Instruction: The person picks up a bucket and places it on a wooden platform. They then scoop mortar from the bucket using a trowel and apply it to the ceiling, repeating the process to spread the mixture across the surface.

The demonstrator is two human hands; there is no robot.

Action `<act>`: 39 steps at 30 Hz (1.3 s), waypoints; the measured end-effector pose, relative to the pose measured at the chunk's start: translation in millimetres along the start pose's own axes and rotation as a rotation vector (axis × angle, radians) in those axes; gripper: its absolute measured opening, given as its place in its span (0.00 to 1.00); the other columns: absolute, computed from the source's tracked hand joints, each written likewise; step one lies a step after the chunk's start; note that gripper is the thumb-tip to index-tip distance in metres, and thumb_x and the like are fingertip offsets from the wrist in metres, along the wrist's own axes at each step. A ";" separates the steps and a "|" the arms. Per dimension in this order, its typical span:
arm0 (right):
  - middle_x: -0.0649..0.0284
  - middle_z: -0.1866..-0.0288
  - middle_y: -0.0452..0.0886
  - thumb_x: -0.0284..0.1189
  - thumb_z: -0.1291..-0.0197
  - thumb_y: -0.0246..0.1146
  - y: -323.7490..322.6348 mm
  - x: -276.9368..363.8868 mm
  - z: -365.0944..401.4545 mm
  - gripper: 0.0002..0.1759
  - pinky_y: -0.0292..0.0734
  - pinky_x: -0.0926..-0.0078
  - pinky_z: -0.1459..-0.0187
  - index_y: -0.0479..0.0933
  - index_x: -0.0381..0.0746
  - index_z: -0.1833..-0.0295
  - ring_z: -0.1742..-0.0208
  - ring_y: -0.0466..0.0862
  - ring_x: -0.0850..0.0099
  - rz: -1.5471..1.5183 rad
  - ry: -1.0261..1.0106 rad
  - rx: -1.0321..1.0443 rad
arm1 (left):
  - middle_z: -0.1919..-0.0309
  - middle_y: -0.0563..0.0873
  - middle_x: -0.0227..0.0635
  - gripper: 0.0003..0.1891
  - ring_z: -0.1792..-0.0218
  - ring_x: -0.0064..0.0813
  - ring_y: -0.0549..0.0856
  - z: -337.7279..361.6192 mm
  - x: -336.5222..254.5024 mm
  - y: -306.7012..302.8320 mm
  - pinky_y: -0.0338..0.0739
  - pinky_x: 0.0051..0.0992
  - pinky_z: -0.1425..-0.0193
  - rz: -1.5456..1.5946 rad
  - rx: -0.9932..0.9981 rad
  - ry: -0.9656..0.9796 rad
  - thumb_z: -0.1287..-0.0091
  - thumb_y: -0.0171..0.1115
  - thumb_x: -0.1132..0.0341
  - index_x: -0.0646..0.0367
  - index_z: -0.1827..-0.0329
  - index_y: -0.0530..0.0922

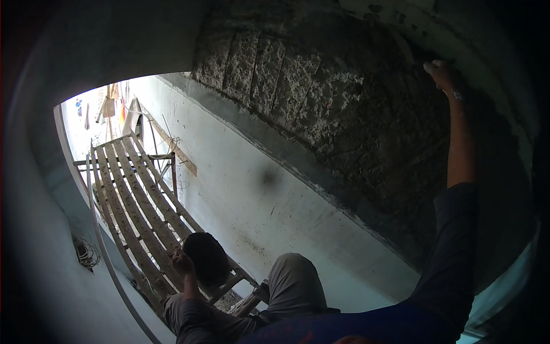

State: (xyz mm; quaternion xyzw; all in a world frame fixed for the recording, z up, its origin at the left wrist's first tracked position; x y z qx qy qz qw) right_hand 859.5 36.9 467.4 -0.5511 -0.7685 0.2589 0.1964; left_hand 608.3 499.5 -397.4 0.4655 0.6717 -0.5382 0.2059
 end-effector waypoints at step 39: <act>0.60 0.60 0.79 0.51 0.48 0.65 73.9 -48.2 118.3 0.41 0.70 0.81 0.74 0.66 0.33 0.37 0.73 0.76 0.75 -0.274 0.145 -0.213 | 0.64 0.85 0.44 0.16 0.66 0.43 0.85 -5.8 26.5 24.9 0.78 0.36 0.56 -0.199 -0.027 0.158 0.30 0.50 0.59 0.60 0.48 0.77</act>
Point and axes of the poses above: each hand's wrist, its own z-axis away from the middle knuckle, its own y-axis out of the palm, x = y × z, the point moved 3 cm from there along -z, towards the middle knuckle
